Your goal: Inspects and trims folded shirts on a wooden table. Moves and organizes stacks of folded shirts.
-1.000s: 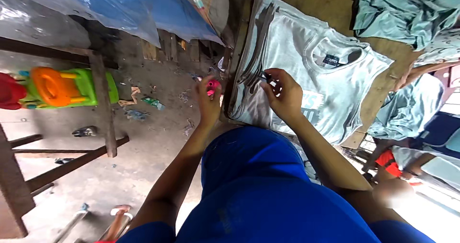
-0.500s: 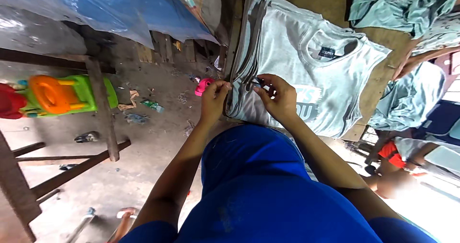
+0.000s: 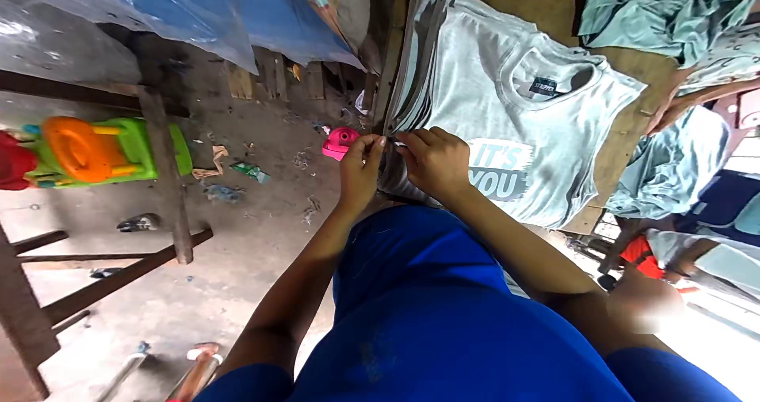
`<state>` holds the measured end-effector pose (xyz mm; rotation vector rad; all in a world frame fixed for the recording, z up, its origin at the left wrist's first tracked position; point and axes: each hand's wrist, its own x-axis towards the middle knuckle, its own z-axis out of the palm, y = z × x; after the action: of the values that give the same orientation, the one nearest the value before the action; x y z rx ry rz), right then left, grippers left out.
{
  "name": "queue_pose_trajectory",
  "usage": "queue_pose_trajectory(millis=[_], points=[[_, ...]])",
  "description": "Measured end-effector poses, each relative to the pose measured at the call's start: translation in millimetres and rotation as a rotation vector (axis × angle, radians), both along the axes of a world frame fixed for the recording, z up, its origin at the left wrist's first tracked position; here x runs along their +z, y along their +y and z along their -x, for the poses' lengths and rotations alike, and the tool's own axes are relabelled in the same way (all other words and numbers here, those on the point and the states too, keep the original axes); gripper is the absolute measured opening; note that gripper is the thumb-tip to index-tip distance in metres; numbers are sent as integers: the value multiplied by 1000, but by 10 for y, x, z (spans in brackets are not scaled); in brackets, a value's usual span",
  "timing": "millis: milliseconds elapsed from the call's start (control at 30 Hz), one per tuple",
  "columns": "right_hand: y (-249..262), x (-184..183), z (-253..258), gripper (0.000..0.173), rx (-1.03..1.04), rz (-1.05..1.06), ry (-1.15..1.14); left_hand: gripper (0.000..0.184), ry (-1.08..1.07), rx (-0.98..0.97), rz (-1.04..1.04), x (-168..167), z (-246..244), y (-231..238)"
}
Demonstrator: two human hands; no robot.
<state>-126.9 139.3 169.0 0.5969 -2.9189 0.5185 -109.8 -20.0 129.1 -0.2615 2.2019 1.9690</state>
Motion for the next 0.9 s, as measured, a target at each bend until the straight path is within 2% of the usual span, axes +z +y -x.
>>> queue_pose_trajectory(millis=[133,233,300,367,400,467,533,667,767,900], points=[[19,-23,10,17,0,19,37,27,25,-12,6,-24,10,-10],[85,39,23,21,-45,112,-33,33,-2,-4,124,-123,53,-143],[193,101,52,30,-147,254,-197,40,-91,79,250,-231,99,-283],[325,115,89,36,-273,490,-327,60,-163,127,299,-228,129,-369],[389,95,99,37,-333,618,-355,58,-128,105,310,-191,121,-357],[474,17,84,35,-455,861,-406,41,50,-24,276,-94,70,-255],[513,-23,29,30,-509,973,-469,31,206,-128,273,-24,18,-107],[493,-58,-78,27,-474,954,-473,31,315,-143,359,-44,-9,72],[502,-53,-160,31,-331,710,-366,18,348,-111,393,-60,-31,96],[487,-76,-250,32,-169,410,-162,13,366,-82,351,-40,-58,76]])
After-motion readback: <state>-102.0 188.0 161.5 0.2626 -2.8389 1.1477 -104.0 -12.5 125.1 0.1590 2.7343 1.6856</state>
